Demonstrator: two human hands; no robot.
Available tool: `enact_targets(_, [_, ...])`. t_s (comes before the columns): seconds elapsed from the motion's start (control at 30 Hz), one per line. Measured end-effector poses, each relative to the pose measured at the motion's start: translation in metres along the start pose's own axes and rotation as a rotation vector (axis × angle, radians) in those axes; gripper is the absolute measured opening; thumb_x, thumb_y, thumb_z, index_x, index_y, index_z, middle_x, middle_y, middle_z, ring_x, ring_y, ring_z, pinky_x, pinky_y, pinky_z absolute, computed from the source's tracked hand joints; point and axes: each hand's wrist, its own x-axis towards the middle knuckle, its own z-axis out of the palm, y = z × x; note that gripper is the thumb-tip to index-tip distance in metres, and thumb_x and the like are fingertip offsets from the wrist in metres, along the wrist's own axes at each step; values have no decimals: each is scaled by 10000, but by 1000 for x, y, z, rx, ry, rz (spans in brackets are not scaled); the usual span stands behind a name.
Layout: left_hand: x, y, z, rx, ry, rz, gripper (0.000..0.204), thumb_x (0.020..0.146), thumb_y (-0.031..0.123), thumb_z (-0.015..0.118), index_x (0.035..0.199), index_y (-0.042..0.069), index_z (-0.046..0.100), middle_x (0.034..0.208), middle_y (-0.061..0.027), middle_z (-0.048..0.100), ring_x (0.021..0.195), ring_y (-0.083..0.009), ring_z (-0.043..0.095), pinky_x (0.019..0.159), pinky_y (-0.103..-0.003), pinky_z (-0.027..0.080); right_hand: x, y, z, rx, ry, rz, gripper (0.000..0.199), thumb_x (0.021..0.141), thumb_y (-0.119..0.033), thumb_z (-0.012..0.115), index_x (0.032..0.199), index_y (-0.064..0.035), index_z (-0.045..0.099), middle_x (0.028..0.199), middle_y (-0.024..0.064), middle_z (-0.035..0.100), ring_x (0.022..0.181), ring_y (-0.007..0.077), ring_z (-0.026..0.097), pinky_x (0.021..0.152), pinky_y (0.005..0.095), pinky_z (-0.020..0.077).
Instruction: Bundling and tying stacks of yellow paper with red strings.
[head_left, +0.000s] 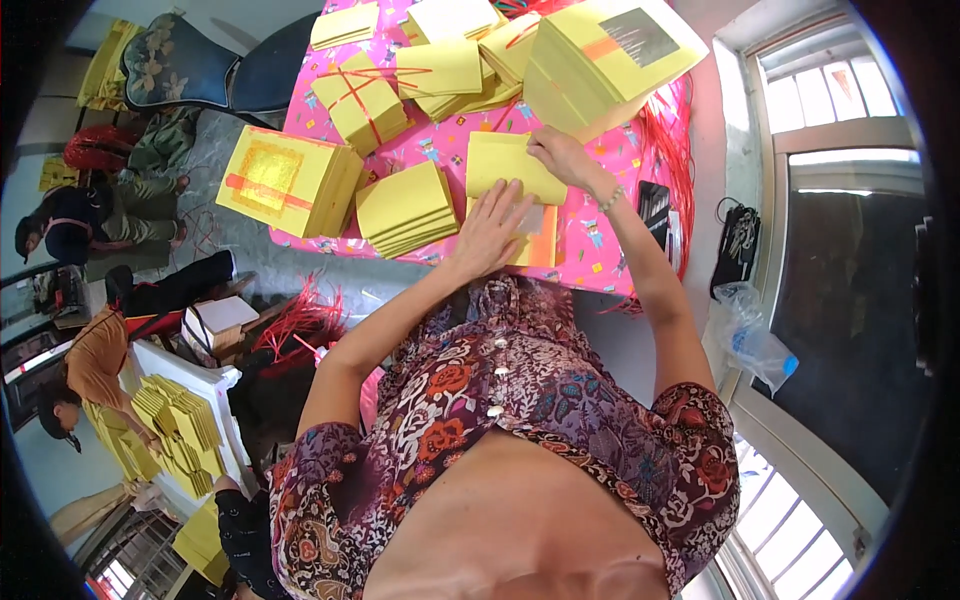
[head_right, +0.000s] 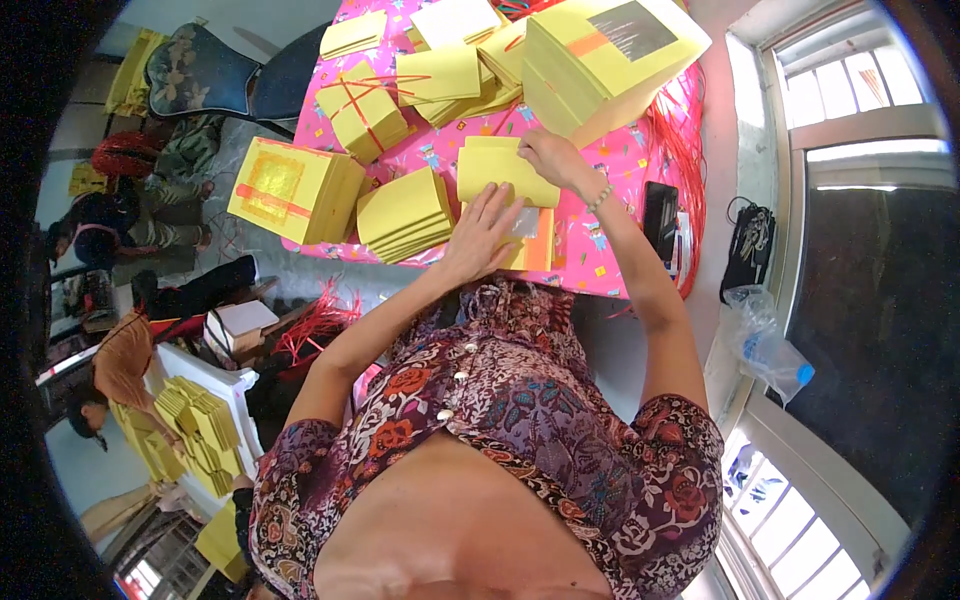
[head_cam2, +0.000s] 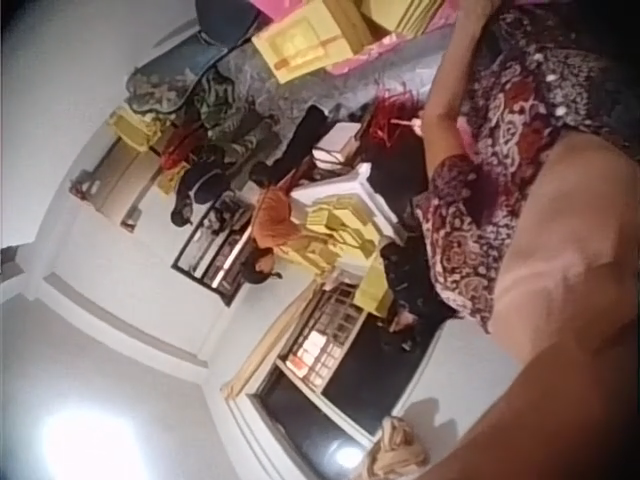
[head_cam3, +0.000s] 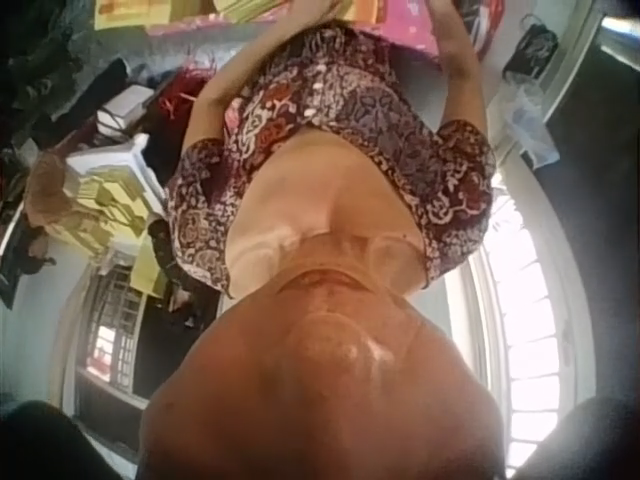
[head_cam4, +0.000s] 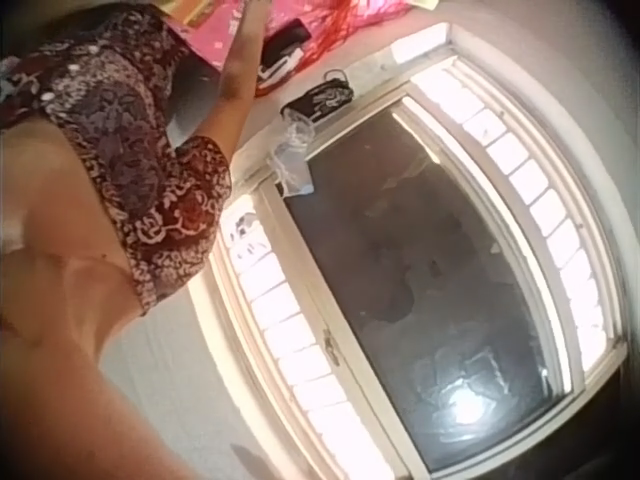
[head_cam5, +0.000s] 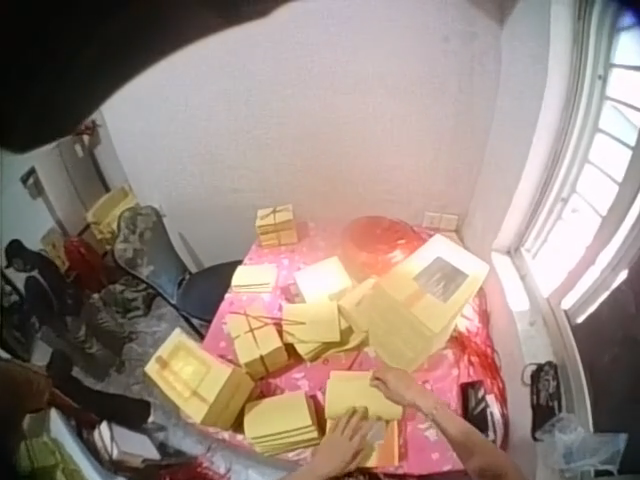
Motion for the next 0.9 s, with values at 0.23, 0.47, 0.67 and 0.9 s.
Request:
enact_targets(0.23, [17, -15, 14, 38, -12, -55, 870, 791, 306, 688, 1523, 96, 265, 1565, -219, 220, 1448, -406, 204, 1170, -504, 213, 18, 18, 19, -144, 173, -60, 150, 907, -145, 585, 971, -14, 620, 964, 164, 620, 942, 339, 600, 833, 425, 485])
enact_targets(0.47, [19, -19, 12, 16, -72, -47, 813, 865, 384, 622, 1530, 101, 250, 1577, -221, 187, 1457, -410, 174, 1182, -512, 169, 14, 4, 23, -152, 157, 65, 176, 887, -153, 603, 1022, -54, 654, 997, 126, 626, 995, 321, 599, 861, 422, 495])
enact_targets(0.67, [18, -18, 14, 26, -35, -42, 824, 834, 367, 646, 1517, 84, 281, 1562, -221, 227, 1447, -409, 203, 1179, -501, 180, 13, 11, 29, -203, 171, 50, 212, 880, -165, 610, 1065, -93, 684, 991, 101, 623, 1000, 303, 600, 861, 423, 506])
enact_targets(0.9, [17, -19, 17, 15, -36, -55, 819, 840, 372, 637, 1517, 83, 278, 1560, -226, 231, 1445, -419, 202, 1177, -510, 181, 15, 9, 29, -204, 151, 66, 199, 886, -180, 602, 1045, -105, 694, 998, 83, 630, 1000, 290, 600, 861, 420, 505])
